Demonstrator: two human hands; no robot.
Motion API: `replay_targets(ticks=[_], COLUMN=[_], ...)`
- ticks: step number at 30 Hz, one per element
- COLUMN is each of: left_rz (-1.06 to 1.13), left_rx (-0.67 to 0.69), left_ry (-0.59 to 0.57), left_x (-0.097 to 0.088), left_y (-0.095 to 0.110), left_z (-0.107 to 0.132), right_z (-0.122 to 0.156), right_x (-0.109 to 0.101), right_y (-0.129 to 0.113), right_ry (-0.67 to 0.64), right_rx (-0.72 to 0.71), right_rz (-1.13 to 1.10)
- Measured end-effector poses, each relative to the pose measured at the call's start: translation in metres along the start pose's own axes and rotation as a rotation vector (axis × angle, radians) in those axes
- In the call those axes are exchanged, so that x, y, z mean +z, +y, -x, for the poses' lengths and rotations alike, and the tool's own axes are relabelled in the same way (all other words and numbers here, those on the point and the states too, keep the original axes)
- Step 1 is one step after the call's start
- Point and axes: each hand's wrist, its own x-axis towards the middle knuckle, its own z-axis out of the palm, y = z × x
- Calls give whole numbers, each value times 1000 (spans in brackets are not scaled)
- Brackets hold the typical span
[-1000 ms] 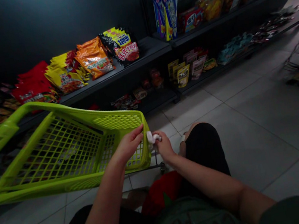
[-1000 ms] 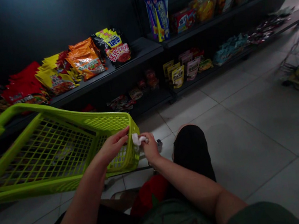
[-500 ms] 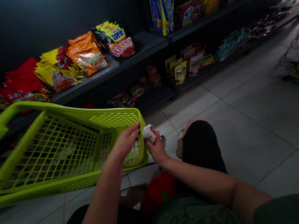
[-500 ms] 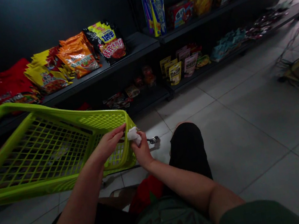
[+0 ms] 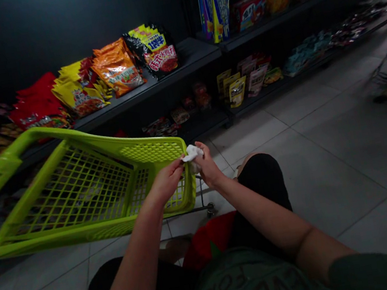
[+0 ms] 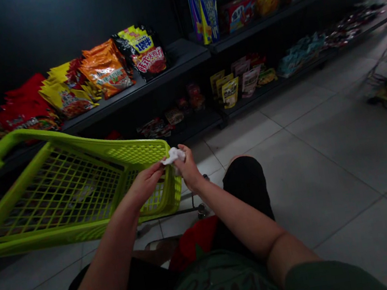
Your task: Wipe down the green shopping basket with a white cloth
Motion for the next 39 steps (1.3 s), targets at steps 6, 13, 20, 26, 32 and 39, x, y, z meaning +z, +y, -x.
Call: replay_targets(ticks=[6, 13, 20, 26, 32, 39], left_rz=[-35, 12, 8, -38, -65, -48], left_rx=[12, -45, -72, -27, 3, 0], left_ry=[-6, 44, 24, -6, -12, -7], left_x=[1, 2, 0, -1, -2, -4], left_y=[2, -2, -6, -3, 6, 4], left_z=[-6, -8, -2, -3, -7, -7], right_z=[-22, 40, 98, -7, -8, 41], right_x=[19, 0, -23, -13, 7, 6], right_y=[1, 11, 7, -6, 4, 1], right_ry=[56, -13, -250, -44, -22, -66], right_rx=[75, -4, -72, -64, -190, -285], right_rz=[-191, 141, 405, 286, 198, 397])
